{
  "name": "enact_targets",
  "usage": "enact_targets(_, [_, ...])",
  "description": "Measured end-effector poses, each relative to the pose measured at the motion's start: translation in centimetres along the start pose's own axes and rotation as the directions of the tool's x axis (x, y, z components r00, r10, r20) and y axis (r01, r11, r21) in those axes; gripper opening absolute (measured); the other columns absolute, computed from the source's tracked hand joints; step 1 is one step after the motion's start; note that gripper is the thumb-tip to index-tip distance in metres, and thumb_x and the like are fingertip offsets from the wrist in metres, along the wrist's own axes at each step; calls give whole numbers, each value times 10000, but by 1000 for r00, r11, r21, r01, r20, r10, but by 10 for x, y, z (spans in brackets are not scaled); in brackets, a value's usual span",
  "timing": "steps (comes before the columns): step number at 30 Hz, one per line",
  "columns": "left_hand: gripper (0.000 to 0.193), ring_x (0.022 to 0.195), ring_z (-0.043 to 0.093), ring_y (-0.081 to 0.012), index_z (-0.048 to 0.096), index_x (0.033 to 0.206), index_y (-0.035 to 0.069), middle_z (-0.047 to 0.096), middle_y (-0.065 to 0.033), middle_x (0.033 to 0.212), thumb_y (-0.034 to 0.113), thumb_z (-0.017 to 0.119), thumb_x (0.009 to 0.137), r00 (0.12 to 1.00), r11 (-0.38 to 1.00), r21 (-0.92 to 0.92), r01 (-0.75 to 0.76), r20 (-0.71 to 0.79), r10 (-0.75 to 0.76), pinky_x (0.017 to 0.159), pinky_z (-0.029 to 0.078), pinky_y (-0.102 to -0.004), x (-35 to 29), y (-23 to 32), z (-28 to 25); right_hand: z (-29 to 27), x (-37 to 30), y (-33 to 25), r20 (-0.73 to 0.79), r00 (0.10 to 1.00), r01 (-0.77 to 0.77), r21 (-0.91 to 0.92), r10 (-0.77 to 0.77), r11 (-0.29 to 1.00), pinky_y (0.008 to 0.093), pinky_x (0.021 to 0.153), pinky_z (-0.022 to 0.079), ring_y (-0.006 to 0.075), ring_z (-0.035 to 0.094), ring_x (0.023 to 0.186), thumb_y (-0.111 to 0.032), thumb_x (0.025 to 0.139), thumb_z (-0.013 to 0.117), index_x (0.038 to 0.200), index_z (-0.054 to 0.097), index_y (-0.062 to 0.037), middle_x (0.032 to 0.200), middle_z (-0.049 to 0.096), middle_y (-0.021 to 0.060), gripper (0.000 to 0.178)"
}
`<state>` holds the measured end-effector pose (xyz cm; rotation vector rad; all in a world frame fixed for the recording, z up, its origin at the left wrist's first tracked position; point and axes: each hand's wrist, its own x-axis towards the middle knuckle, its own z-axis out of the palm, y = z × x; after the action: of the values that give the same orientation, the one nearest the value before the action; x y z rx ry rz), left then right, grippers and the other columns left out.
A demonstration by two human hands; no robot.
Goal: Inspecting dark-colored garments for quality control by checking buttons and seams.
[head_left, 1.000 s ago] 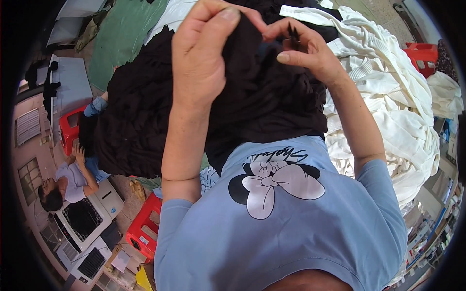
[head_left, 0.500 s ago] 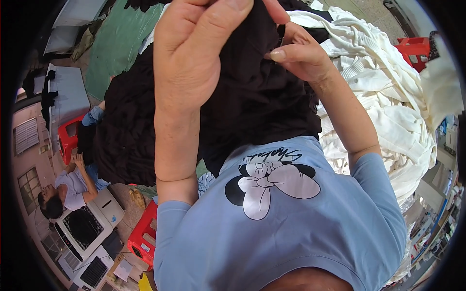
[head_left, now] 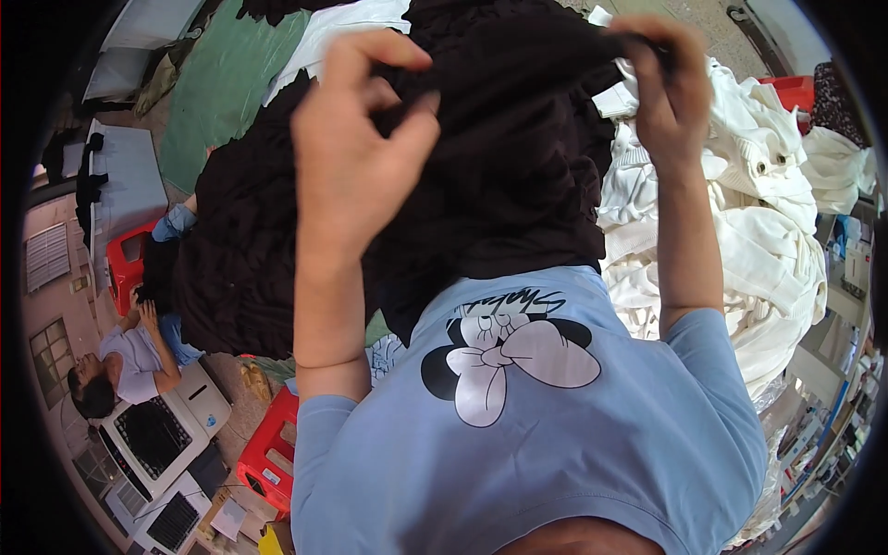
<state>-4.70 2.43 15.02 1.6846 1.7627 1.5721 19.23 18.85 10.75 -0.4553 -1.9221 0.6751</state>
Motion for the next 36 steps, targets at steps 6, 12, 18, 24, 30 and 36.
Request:
enact_targets(6, [395, 857, 621, -284, 568, 982, 72, 617, -75, 977, -76, 701, 640, 975, 882, 418, -217, 144, 172, 755, 433, -392, -74, -63, 64, -23, -107, 47, 85, 992, 113, -357, -88, 927, 387, 718, 553, 344, 696, 847, 154, 767, 633, 1114, 600, -53, 990, 708, 149, 405])
enact_targets(12, [349, 855, 619, -272, 565, 946, 77, 635, -65, 945, -77, 697, 662, 985, 942, 290, -170, 48, 163, 805, 434, -387, -109, -83, 88, -28, -167, 53, 47, 997, -35, -404, 59, 914, 387, 741, 543, 330, 668, 883, 157, 739, 641, 1076, 599, -51, 1025, 688, 143, 398])
enact_targets(18, [343, 888, 647, -257, 581, 966, 87, 671, -53, 972, -57, 719, 687, 977, 935, 283, -214, 65, 204, 898, 439, -419, -106, -82, 88, -25, -163, 54, 11, 997, -71, -338, 80, 938, 384, 746, 545, 314, 665, 887, 179, 699, 632, 1061, 614, -58, 1028, 681, 132, 433])
enact_targets(24, [327, 915, 661, -220, 663, 994, 90, 685, -34, 987, -46, 740, 706, 974, 944, 265, -198, 165, 157, 1008, 424, -427, -103, -70, 80, -23, -168, 54, 0, 996, -82, -315, 86, 946, 379, 753, 551, 305, 666, 885, 137, 733, 668, 1085, 608, -62, 1018, 684, 119, 409])
enact_targets(30, [165, 862, 650, -144, 721, 918, -19, 702, -46, 879, 145, 714, 931, 774, 804, -99, 586, 361, -520, 834, 466, -268, -89, -65, 70, -13, -140, 61, 22, 791, -611, -22, 612, 791, 283, 900, 492, 200, 665, 985, -100, 1001, 650, 1104, 679, -43, 1048, 681, 82, 121])
enact_targets(36, [204, 951, 620, -86, 762, 1039, -28, 726, -15, 982, 144, 725, 936, 608, 494, -361, 791, 369, -703, 911, 446, -251, -75, -69, 73, 22, -88, 50, 38, 913, -361, -386, 406, 849, 402, 850, 542, 352, 681, 941, -107, 1000, 623, 1260, 652, -92, 1041, 679, 129, 262])
